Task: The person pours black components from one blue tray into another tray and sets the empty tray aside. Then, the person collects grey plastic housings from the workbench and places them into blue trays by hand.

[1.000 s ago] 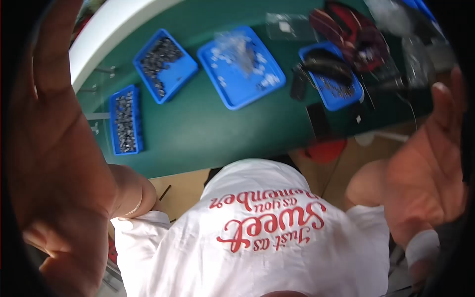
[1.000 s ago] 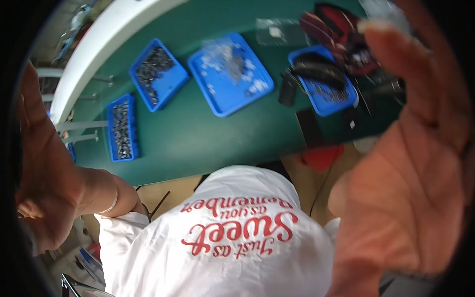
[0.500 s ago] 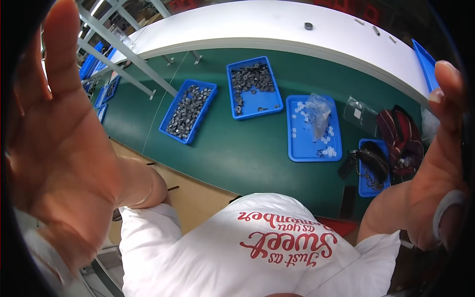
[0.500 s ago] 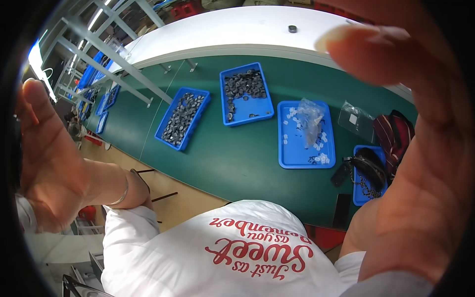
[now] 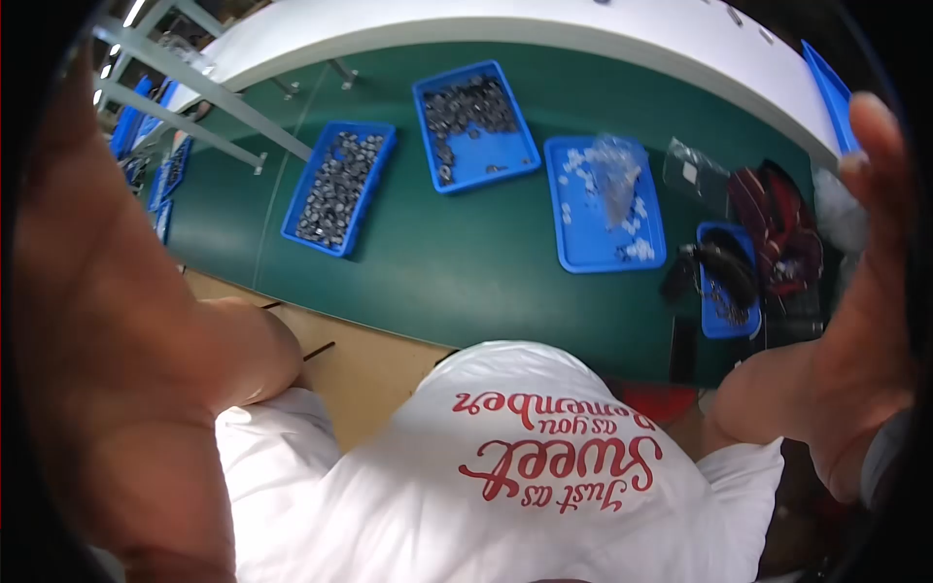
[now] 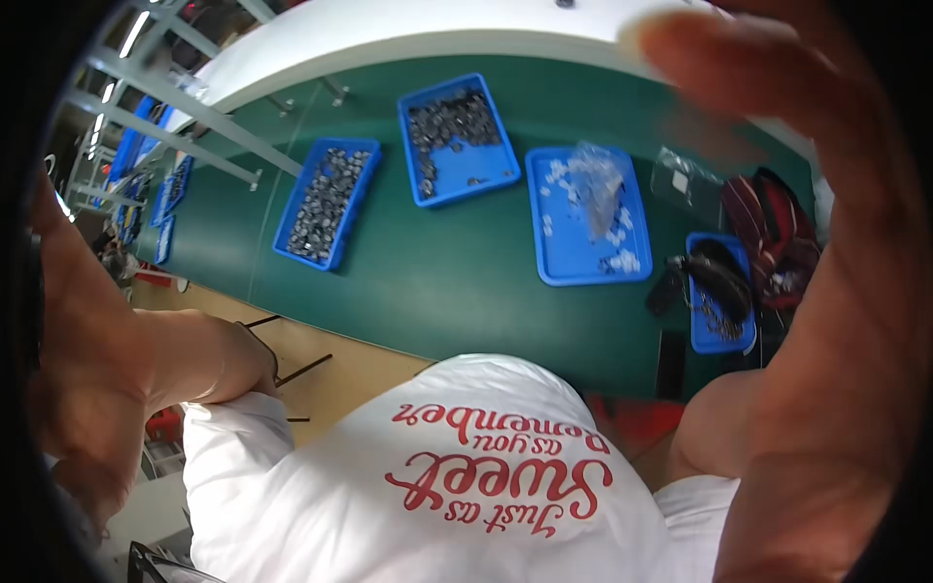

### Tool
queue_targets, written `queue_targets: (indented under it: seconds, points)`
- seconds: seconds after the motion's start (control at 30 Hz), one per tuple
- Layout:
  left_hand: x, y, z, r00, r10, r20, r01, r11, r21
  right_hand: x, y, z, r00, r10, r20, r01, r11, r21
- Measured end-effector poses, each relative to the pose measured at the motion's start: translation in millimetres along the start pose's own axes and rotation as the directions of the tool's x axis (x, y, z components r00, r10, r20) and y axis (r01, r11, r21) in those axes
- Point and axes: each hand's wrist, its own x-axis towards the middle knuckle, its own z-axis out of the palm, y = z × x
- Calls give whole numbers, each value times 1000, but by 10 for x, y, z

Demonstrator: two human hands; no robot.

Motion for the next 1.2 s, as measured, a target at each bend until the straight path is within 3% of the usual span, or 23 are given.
queue_targets:
  seconds: [0.13,0.23,0.27,0.33,0.43,0.47,0.5,0.53,0.57,0.6,0.63,0.67,0.7,0.77,0.8,0.83,0.9,1.2]
  points:
    - [-140,-92,-211,998,-67,3,68,996,-63,107,-119,531,994,109,28,-107,991,-81]
    - [-88,-234,296,998,-62,7,62,996,-62,97,-294,600,991,129,33,-125,987,-104]
    - [-78,-223,488,999,-50,10,50,997,-60,231,-138,1049,992,126,31,-122,986,-112]
    - [-83,-277,572,999,-38,20,40,996,-74,216,-318,1203,991,131,27,-126,982,-139]
    - [-365,-284,1052,989,-112,94,146,805,-575,154,-463,1231,996,93,-1,-92,980,-179]
    - [-400,-292,1112,985,-124,120,172,686,-707,234,-539,1180,970,171,172,-161,984,-74]
    - [-391,-310,1110,986,-121,115,167,683,-711,336,-586,1158,911,221,349,-244,970,23]
    - [-376,-325,1106,990,-90,112,143,687,-712,302,-559,1184,909,218,355,-241,970,21]
    - [-363,-330,1098,992,-61,113,123,692,-712,210,-515,1237,978,167,129,-170,985,14]
    - [-332,-277,1078,955,-208,210,295,725,-622,182,-479,1319,989,105,-105,-106,994,-9]
    - [-314,-283,1026,955,-210,211,297,725,-622,219,-443,1374,989,107,-106,-108,994,-8]
    - [-296,-310,929,970,-165,180,240,776,-584,287,-379,1421,929,-35,-369,39,999,4]
    - [-265,-339,825,981,-119,154,184,817,-546,391,-304,1487,781,-161,-603,180,983,-29]
    - [-102,-339,712,957,-177,228,269,833,-484,526,-230,1548,287,-334,-898,405,892,-202]
    - [-73,-345,715,997,-80,-19,65,903,-425,515,-153,1509,289,-336,-897,401,893,-205]
    - [-19,-348,719,966,42,-255,-123,943,-310,526,-143,1499,303,-342,-890,398,894,-208]
    - [410,-299,541,787,461,-410,-509,861,-9,520,-131,1513,339,-336,-879,374,905,-202]
    - [411,-219,260,849,441,-291,-448,893,45,465,-9,1689,433,-259,-863,306,943,-130]
